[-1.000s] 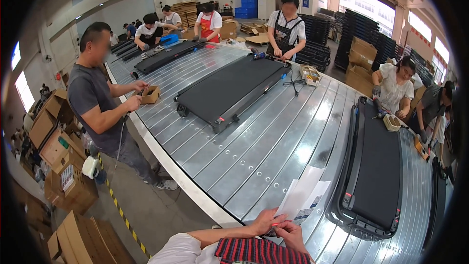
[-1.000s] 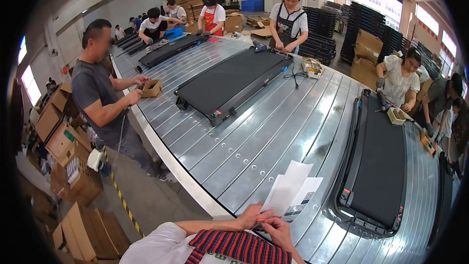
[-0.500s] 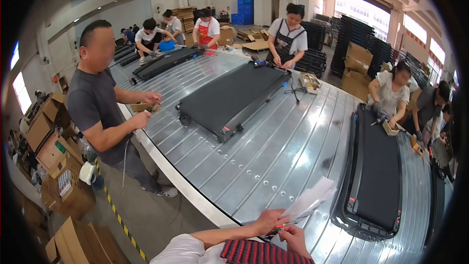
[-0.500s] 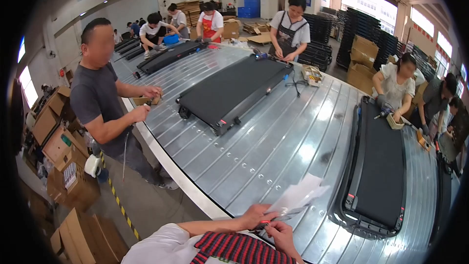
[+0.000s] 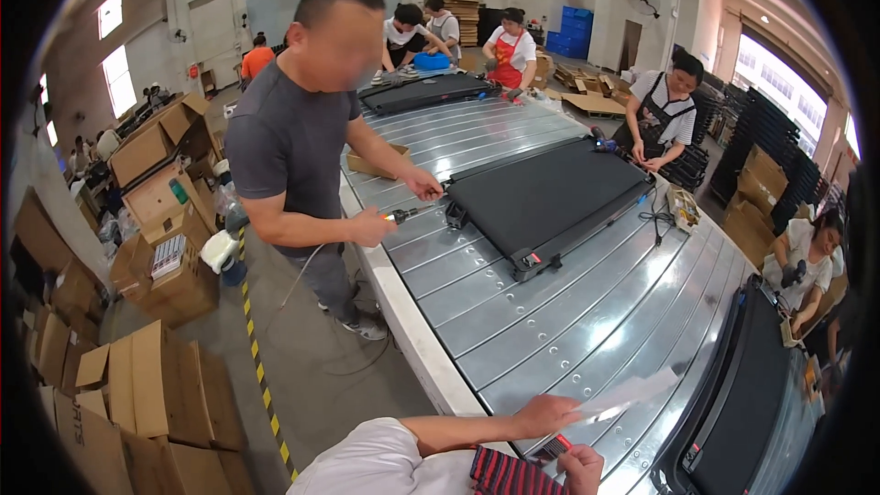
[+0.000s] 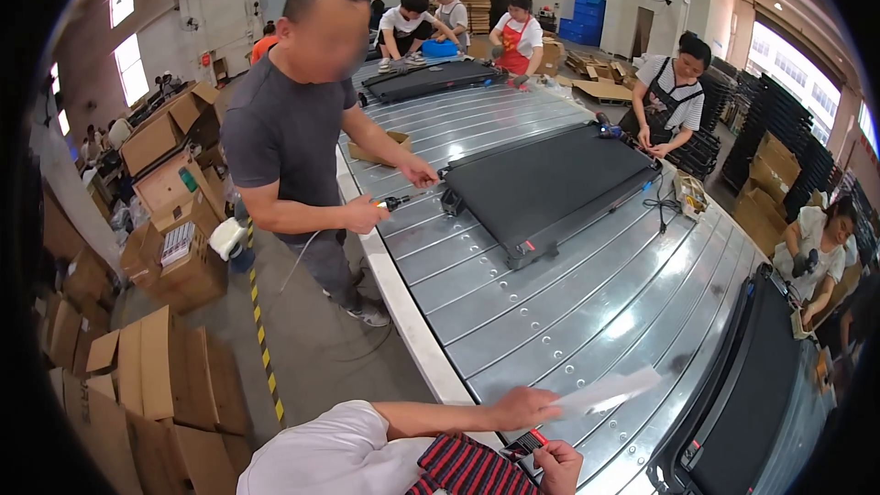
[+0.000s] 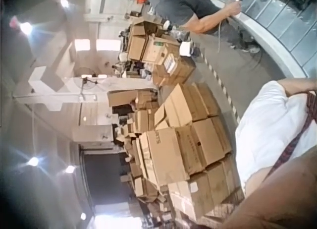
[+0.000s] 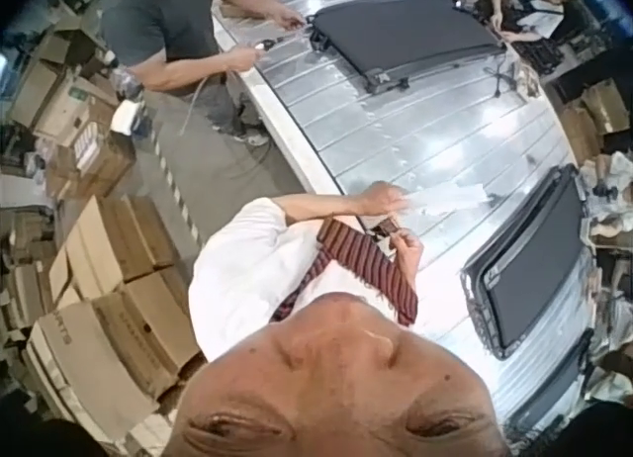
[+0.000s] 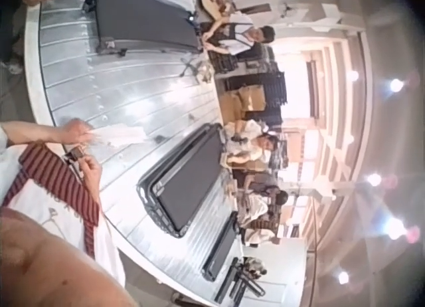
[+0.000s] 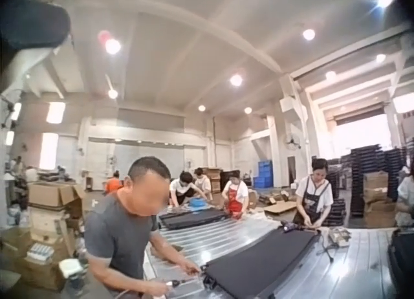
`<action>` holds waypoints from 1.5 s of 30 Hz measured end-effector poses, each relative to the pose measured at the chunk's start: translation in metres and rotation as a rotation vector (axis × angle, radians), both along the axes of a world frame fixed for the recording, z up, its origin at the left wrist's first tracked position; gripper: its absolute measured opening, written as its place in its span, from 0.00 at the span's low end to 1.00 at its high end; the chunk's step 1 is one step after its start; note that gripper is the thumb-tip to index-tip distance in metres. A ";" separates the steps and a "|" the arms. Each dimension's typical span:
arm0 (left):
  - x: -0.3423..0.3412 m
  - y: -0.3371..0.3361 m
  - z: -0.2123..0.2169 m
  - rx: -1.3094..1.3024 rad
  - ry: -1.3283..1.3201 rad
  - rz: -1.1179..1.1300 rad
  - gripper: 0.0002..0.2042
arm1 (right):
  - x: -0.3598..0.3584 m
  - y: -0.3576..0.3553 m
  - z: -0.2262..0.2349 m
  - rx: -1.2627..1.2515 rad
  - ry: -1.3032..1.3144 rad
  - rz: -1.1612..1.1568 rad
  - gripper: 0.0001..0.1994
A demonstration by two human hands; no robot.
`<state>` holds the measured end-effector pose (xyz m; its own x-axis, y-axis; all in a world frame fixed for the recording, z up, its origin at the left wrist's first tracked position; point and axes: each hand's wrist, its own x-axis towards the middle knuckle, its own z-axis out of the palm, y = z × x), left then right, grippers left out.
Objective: Applying stickers and warning labels to the frames of treadmills on an assembly line.
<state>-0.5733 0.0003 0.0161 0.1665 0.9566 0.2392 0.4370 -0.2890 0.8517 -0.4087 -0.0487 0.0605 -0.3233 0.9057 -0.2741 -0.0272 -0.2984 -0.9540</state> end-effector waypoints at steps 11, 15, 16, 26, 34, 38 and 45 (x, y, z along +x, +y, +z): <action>-0.059 0.009 -0.033 0.161 0.209 -0.027 0.09 | -0.020 0.012 0.034 0.737 -0.463 -0.022 0.04; -0.078 0.026 -0.042 0.199 0.291 -0.105 0.11 | -0.002 0.013 0.040 0.784 -0.498 -0.117 0.04; -0.074 0.031 -0.032 0.171 0.281 -0.140 0.11 | 0.008 0.011 0.040 0.748 -0.538 -0.179 0.04; 0.023 0.059 0.041 -0.253 0.381 -0.624 0.08 | 0.168 -0.026 0.022 0.646 -0.506 -0.524 0.02; 0.149 0.090 -0.054 -0.027 0.705 -0.757 0.07 | 0.321 0.026 -0.020 0.186 -0.358 -0.448 0.06; 0.205 0.111 -0.062 0.123 0.803 -0.816 0.06 | 0.385 0.081 -0.033 0.004 -0.363 -0.475 0.05; 0.279 0.166 -0.034 0.294 0.696 -0.812 0.05 | 0.427 0.197 -0.076 -0.214 -0.267 -0.431 0.05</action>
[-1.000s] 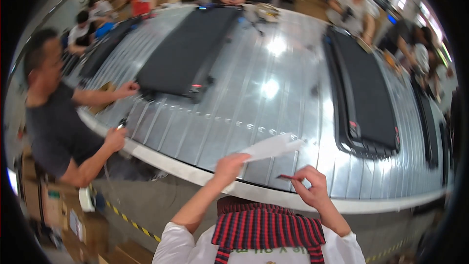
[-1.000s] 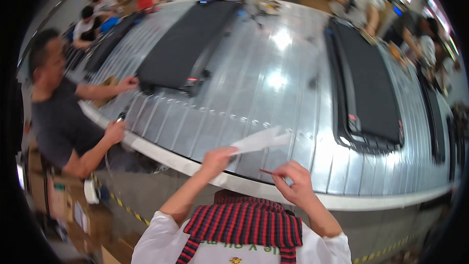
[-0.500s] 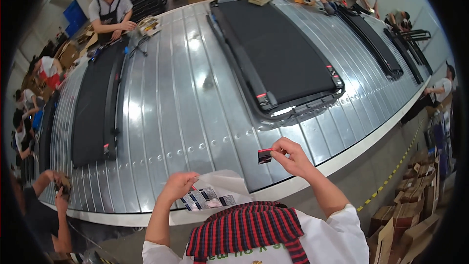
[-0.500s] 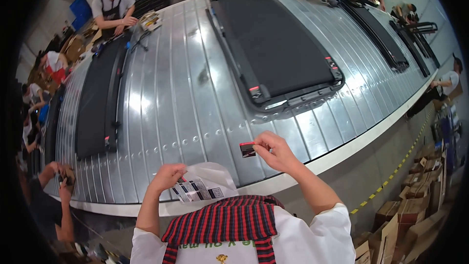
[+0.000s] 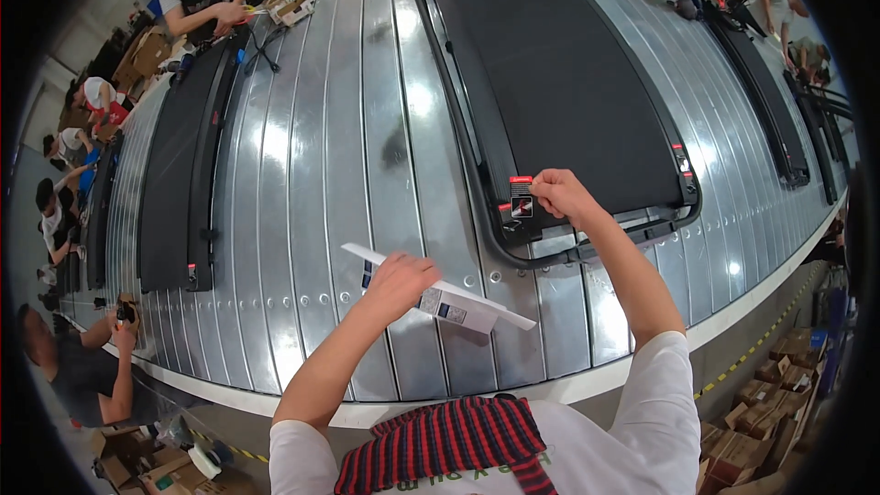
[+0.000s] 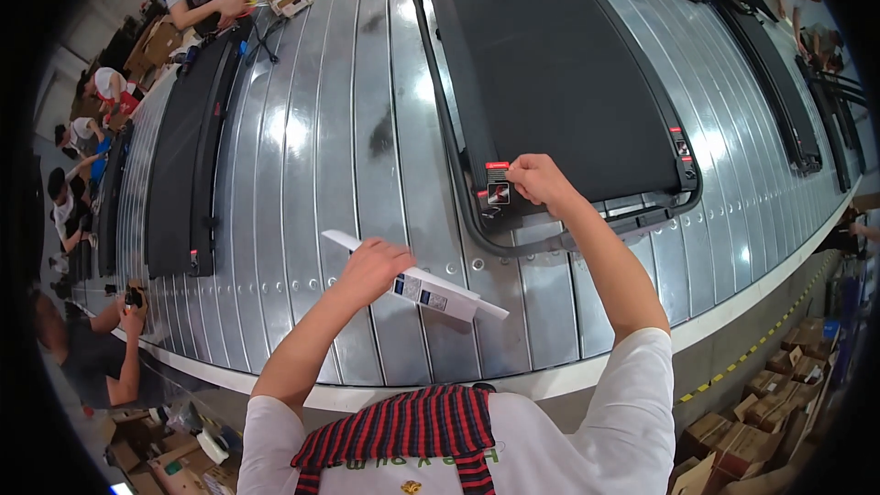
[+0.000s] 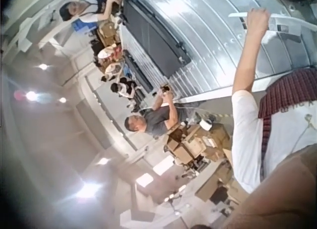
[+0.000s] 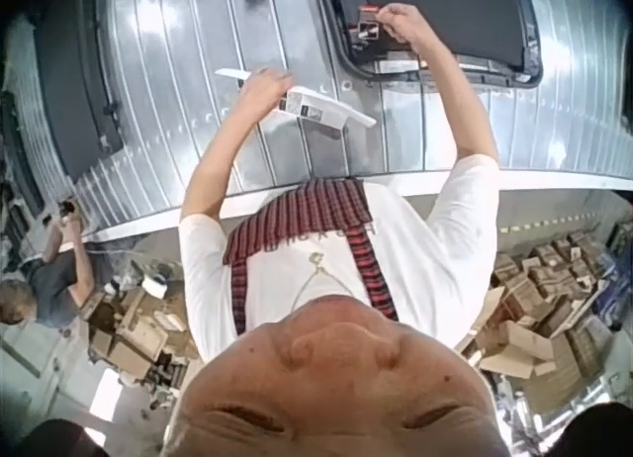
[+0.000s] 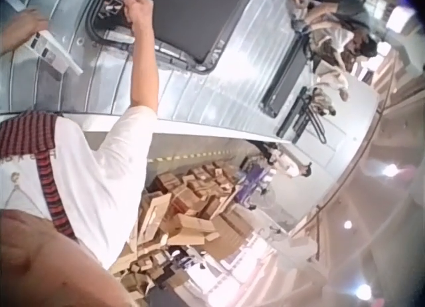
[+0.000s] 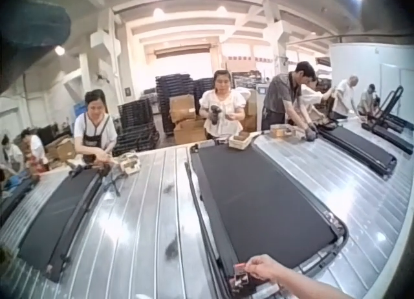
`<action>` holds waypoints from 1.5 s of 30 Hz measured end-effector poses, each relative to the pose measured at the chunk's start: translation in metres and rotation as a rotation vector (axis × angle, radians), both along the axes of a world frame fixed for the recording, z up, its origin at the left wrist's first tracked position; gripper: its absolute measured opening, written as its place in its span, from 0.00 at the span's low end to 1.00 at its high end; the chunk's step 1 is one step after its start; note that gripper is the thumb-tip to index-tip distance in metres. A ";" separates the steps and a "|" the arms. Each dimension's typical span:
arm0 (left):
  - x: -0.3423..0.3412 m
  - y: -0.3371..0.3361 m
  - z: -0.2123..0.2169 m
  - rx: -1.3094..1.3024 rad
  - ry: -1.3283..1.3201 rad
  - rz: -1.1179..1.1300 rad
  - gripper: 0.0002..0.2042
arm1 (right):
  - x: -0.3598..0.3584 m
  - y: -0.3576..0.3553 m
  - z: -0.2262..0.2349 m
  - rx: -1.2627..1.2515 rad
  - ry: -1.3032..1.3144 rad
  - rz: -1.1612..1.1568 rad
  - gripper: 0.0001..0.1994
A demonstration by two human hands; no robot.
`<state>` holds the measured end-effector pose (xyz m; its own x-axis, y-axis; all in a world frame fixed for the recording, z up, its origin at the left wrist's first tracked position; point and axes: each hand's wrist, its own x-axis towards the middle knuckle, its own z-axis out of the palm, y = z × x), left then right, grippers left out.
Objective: Applying stickers and warning labels to the frames of treadmills on an assembly line.
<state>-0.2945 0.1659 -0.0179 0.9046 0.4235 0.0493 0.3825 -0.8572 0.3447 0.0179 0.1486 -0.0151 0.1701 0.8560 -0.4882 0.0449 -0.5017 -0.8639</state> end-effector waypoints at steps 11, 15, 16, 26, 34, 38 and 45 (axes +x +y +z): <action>0.072 0.051 -0.001 -0.051 0.140 -0.131 0.07 | 0.006 0.056 -0.029 -0.156 0.108 0.136 0.04; 0.061 0.054 -0.010 -0.233 0.099 0.080 0.06 | 0.010 0.049 -0.022 0.036 0.235 -0.007 0.04; 0.051 0.054 -0.008 -0.369 0.041 0.285 0.06 | 0.016 0.041 -0.010 0.161 0.391 -0.099 0.05; -0.018 -0.002 0.022 -1.350 -0.618 0.829 0.14 | -0.086 -0.045 0.086 0.330 0.560 0.000 0.03; -0.063 -0.062 0.076 -1.143 -0.638 0.541 0.12 | -0.202 -0.056 0.090 0.460 -0.421 0.274 0.07; -0.101 -0.080 0.084 -1.189 -0.765 0.541 0.12 | -0.250 -0.070 0.109 0.700 -0.899 0.269 0.09; -0.146 -0.107 0.077 -1.229 -0.869 0.494 0.13 | -0.280 -0.098 0.134 0.800 -1.145 0.163 0.37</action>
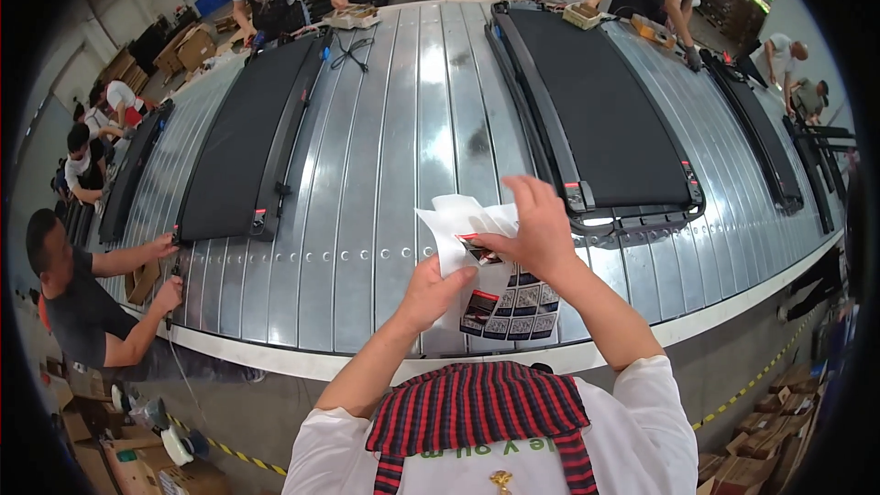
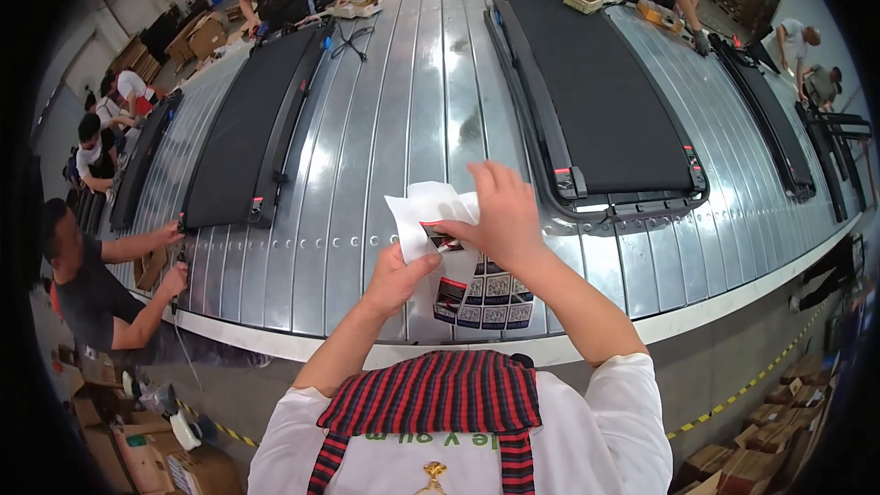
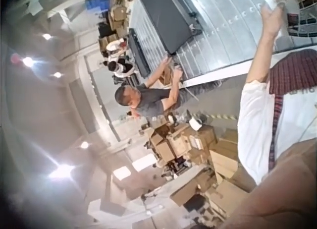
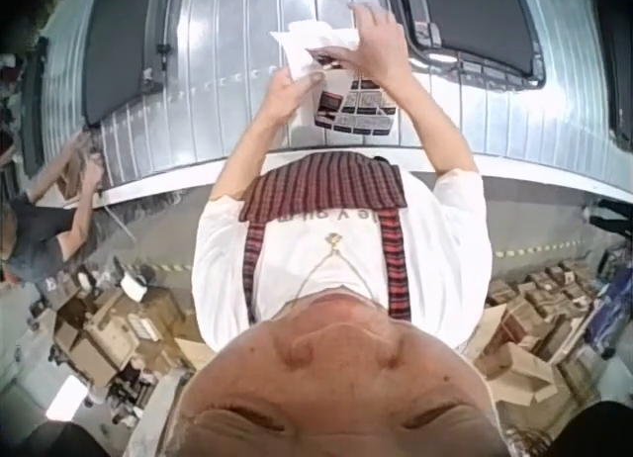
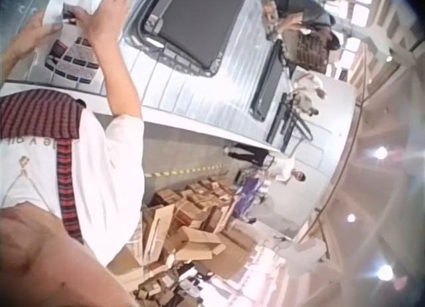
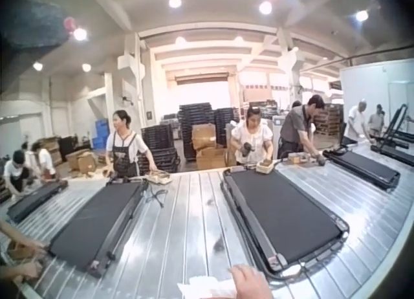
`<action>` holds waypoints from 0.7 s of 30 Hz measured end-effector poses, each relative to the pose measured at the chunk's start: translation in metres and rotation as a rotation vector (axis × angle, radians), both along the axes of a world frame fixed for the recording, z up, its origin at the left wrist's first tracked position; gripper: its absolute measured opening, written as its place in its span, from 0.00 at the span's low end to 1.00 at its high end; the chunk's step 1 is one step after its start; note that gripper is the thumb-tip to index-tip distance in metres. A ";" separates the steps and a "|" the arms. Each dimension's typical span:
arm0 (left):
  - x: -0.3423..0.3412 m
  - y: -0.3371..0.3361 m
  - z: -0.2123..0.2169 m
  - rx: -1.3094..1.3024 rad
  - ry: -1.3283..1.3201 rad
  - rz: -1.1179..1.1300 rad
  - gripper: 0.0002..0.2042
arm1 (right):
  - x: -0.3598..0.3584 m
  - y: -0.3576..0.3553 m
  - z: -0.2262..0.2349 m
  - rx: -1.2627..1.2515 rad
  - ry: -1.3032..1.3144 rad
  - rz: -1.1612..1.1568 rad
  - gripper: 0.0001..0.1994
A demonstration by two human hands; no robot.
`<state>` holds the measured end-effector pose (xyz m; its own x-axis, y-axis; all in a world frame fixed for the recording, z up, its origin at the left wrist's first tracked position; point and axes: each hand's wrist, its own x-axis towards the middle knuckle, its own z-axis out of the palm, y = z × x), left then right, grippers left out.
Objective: Applying stickers and warning labels to the frames of treadmills on an assembly line.
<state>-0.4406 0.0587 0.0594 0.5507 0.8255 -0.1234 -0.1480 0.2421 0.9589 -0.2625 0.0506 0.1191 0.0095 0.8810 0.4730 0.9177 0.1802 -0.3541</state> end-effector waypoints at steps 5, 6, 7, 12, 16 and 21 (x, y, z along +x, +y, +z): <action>-0.014 -0.008 0.010 0.036 -0.110 -0.023 0.13 | 0.030 -0.030 0.006 -0.089 0.513 -0.177 0.43; -0.016 -0.008 0.008 0.036 -0.167 -0.051 0.13 | 0.037 -0.039 0.003 -0.169 0.873 -0.073 0.37; -0.018 -0.008 0.006 0.035 -0.222 -0.081 0.13 | 0.039 -0.047 0.001 -0.244 1.232 0.043 0.31; -0.018 -0.007 -0.011 0.003 -0.210 -0.106 0.14 | 0.016 -0.065 -0.001 -0.191 1.251 0.023 0.08; -0.021 -0.006 -0.001 -0.339 -0.509 -0.074 0.16 | 0.010 -0.068 -0.004 -0.168 0.977 -0.140 0.07; -0.021 -0.008 -0.004 -0.316 -0.364 -0.100 0.18 | 0.005 -0.072 -0.009 -0.201 0.888 0.000 0.07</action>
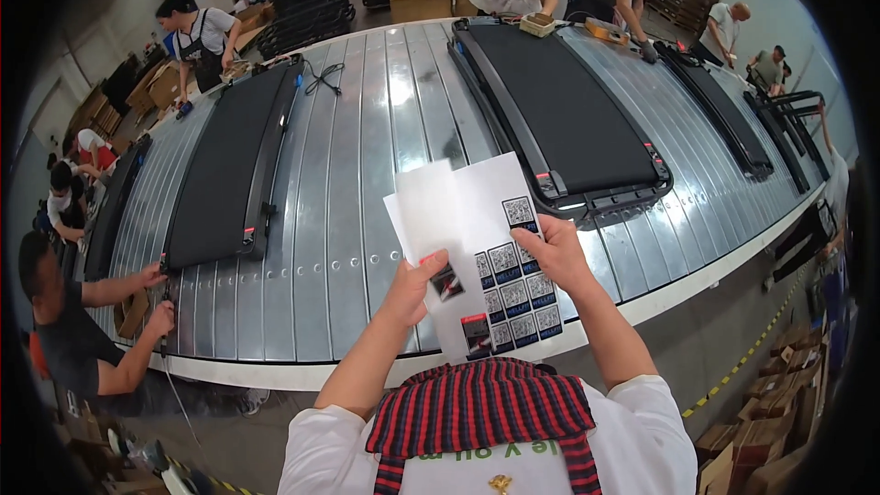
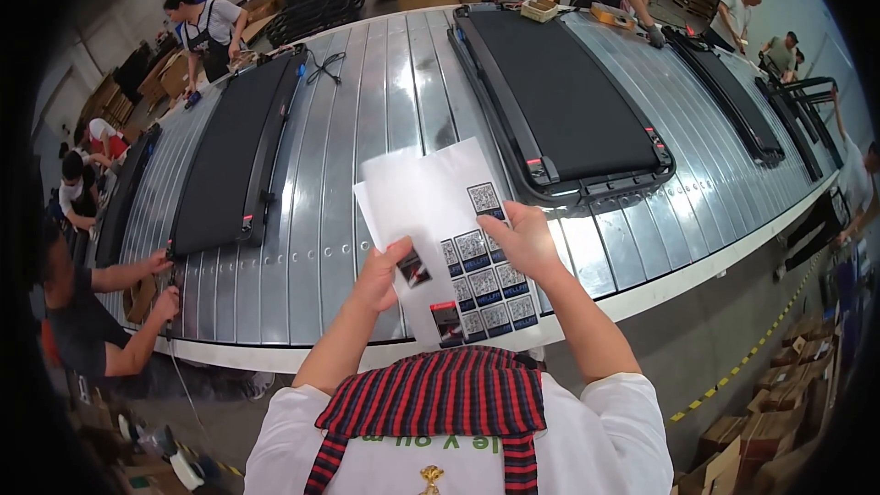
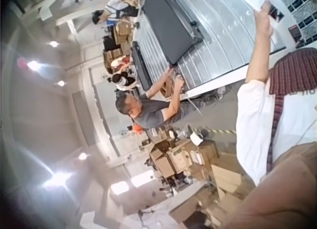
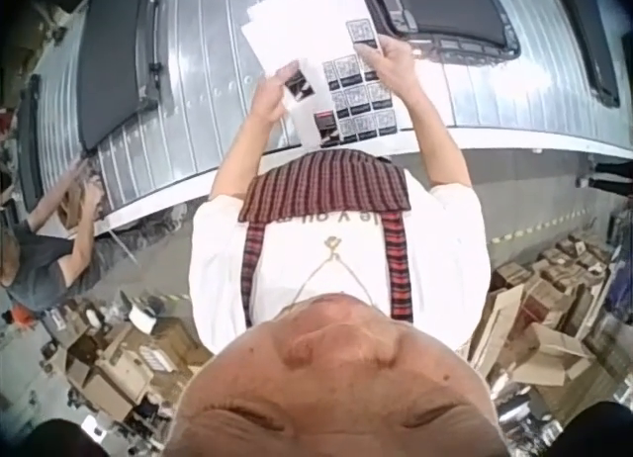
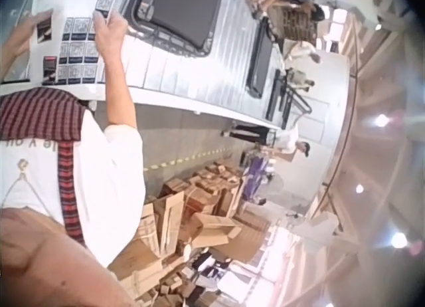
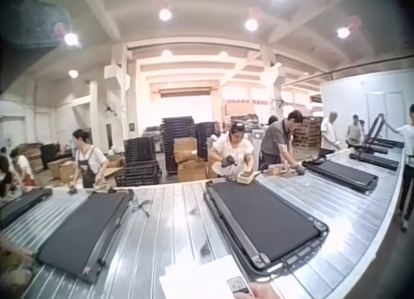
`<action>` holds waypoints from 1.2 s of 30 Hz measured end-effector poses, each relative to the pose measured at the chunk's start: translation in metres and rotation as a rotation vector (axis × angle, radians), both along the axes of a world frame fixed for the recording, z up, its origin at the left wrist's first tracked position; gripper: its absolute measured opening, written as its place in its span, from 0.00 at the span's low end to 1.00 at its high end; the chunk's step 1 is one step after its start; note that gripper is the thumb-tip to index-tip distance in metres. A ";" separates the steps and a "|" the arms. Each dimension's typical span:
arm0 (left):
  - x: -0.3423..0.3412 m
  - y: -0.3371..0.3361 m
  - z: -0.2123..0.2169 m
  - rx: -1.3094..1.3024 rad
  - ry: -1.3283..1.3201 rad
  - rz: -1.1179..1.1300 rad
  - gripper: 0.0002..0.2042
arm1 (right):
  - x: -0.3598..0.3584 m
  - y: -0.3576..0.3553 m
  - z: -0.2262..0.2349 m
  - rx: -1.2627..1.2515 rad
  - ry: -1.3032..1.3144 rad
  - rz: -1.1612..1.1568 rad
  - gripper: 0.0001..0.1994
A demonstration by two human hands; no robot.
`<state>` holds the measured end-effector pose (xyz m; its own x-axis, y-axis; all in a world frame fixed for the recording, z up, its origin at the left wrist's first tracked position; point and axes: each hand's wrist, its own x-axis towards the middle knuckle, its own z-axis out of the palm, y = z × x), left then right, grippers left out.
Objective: Applying stickers and warning labels to the frames of treadmills on an assembly line.
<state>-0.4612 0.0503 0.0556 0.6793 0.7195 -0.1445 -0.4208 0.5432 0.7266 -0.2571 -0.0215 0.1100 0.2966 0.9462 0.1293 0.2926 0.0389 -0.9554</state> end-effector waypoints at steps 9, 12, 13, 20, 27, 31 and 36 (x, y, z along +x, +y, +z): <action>0.044 -0.017 0.009 0.021 -0.007 0.067 0.20 | 0.049 -0.009 -0.001 -0.063 0.405 0.140 0.10; 0.078 -0.027 0.008 0.104 0.095 0.096 0.20 | 0.085 -0.013 -0.003 0.006 0.462 0.069 0.10; 0.088 -0.031 0.008 0.140 0.164 0.096 0.19 | 0.096 -0.015 -0.003 0.010 0.587 0.042 0.09; 0.139 -0.057 0.025 0.336 0.025 -0.305 0.28 | 0.129 -0.029 -0.013 0.013 0.561 0.050 0.05; 0.157 -0.068 0.037 0.296 -0.023 -0.125 0.30 | 0.142 -0.021 -0.008 0.516 -0.325 -0.047 0.08; 0.142 -0.061 0.043 0.301 -0.065 -0.085 0.30 | 0.127 -0.026 0.005 0.319 0.034 0.223 0.08; 0.123 -0.062 0.032 0.302 -0.029 -0.139 0.27 | 0.120 -0.023 0.005 0.127 0.258 0.369 0.11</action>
<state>-0.3383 -0.0119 0.0878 0.7744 0.6273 0.0821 -0.3806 0.3583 0.8525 -0.1371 -0.0447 0.1146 -0.0189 0.9759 0.2175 -0.0091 0.2173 -0.9761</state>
